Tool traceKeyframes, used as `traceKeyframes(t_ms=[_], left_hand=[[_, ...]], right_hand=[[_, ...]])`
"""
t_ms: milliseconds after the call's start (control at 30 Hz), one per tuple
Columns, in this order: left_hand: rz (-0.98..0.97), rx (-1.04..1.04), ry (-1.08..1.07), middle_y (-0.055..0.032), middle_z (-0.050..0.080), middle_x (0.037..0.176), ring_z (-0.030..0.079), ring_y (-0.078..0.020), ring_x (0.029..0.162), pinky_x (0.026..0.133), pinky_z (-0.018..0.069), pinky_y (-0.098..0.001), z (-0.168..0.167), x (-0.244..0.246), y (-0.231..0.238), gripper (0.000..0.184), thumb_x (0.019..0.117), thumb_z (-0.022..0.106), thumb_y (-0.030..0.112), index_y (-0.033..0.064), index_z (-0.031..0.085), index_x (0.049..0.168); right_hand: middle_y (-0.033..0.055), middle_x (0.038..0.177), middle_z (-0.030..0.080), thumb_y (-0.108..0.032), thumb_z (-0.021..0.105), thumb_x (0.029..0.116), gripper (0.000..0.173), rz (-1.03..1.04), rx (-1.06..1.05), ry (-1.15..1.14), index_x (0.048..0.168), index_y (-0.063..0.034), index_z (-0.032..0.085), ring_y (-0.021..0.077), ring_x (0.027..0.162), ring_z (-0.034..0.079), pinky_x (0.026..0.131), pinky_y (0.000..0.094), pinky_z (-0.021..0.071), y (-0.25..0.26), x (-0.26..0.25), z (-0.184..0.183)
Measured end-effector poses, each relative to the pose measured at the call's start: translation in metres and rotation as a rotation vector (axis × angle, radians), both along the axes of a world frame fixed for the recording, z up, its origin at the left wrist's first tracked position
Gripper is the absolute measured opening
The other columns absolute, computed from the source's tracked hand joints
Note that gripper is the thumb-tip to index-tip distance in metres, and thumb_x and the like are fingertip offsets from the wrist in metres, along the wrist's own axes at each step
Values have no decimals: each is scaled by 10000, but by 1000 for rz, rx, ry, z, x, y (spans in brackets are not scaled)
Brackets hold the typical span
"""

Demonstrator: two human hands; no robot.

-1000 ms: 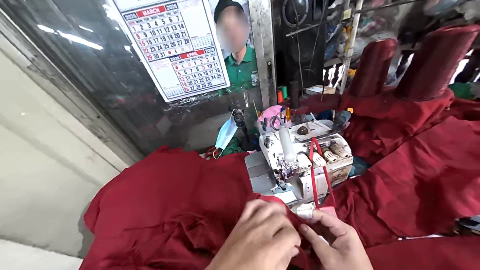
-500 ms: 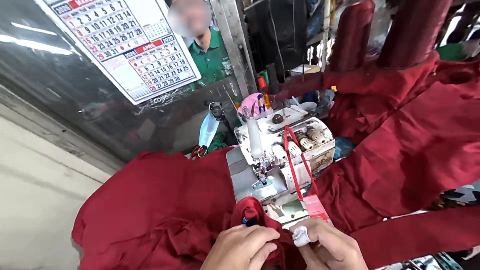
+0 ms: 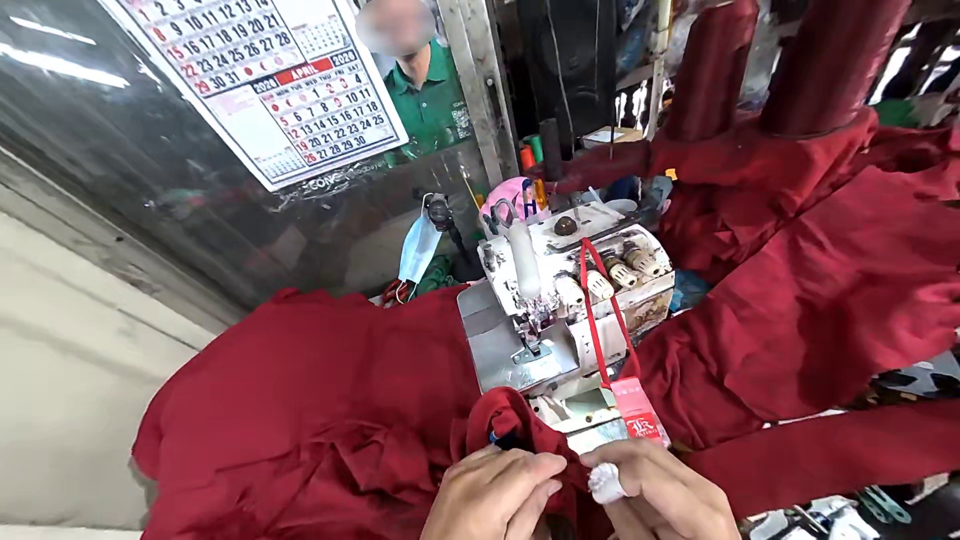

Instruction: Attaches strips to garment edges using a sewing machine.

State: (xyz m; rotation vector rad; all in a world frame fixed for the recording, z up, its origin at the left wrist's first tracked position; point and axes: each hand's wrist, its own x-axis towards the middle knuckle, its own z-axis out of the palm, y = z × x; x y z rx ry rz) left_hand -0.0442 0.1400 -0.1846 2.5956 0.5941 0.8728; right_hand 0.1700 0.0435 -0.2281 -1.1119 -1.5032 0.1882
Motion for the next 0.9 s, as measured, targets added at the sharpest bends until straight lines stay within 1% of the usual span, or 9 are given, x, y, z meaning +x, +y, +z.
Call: traceKeyframes(t_ms=[100, 267, 500, 567, 667, 767, 800, 833, 900], left_hand=[[30, 14, -70, 42, 772, 1021, 725, -78, 923, 827, 610, -300, -6, -5, -5, 169, 1003, 669, 204, 166, 770, 1133], [23, 21, -108, 41, 775, 1036, 728, -79, 923, 835, 612, -300, -9, -5, -7, 222, 1006, 666, 209, 172, 760, 1203], [52, -34, -96, 46, 768, 1004, 723, -69, 919, 817, 616, -293, -4, 0, -4, 173, 1019, 639, 213, 167, 772, 1119], [61, -44, -80, 42, 758, 983, 716, -68, 894, 788, 612, -292, 0, 3, -3, 176, 1026, 623, 221, 160, 766, 1109], [70, -50, -46, 35, 746, 986, 707, -66, 897, 778, 609, -280, 8, 5, 2, 180, 1034, 608, 224, 155, 756, 1110], [100, -51, 11, 41, 751, 1018, 705, -56, 937, 813, 602, -275, 20, 3, 5, 187, 1038, 606, 232, 166, 755, 1131], [107, -40, 23, 48, 750, 1029, 704, -50, 950, 825, 603, -273, 22, 2, 6, 190, 1041, 602, 238, 175, 752, 1140], [110, -26, 28, 54, 748, 1029, 702, -46, 947, 826, 602, -272, 23, 2, 9, 193, 1044, 598, 244, 184, 750, 1146], [108, -15, 28, 54, 749, 1032, 703, -42, 941, 822, 601, -267, 24, 1, 12, 194, 1046, 596, 247, 185, 750, 1148]], right_hand=[[56, 1055, 751, -70, 677, 943, 74, -2, 17, -2, 873, -92, 689, 170, 1035, 712, 882, 330, 613, -2, -3, -1], [64, 1063, 747, -60, 678, 939, 76, 34, 16, 3, 866, -83, 683, 175, 1038, 712, 884, 332, 615, 0, -7, 1], [68, 1054, 746, -39, 674, 932, 64, 50, -16, 23, 889, -74, 705, 171, 1021, 718, 864, 326, 627, 4, -3, -1], [84, 1119, 728, -55, 662, 943, 54, 35, 0, 6, 935, -87, 704, 187, 1072, 703, 890, 342, 623, 2, 1, -1], [141, 1302, 638, -153, 664, 967, 79, 68, -25, -63, 1033, -134, 704, 253, 1229, 605, 1008, 423, 541, -12, 10, 5], [205, 1443, 560, -319, 647, 980, 264, 116, -242, -263, 1175, -171, 746, 332, 1315, 548, 1061, 494, 488, -21, 27, 3], [208, 1462, 544, -340, 646, 983, 285, 115, -317, -328, 1202, -182, 737, 335, 1318, 554, 1053, 492, 504, -22, 33, 0], [213, 1459, 541, -316, 642, 993, 279, 120, -361, -359, 1214, -172, 733, 335, 1304, 568, 1040, 486, 521, -24, 38, -1], [218, 1400, 585, -242, 629, 1014, 225, 115, -351, -375, 1173, -131, 744, 331, 1251, 604, 1020, 467, 535, -25, 44, 6]])
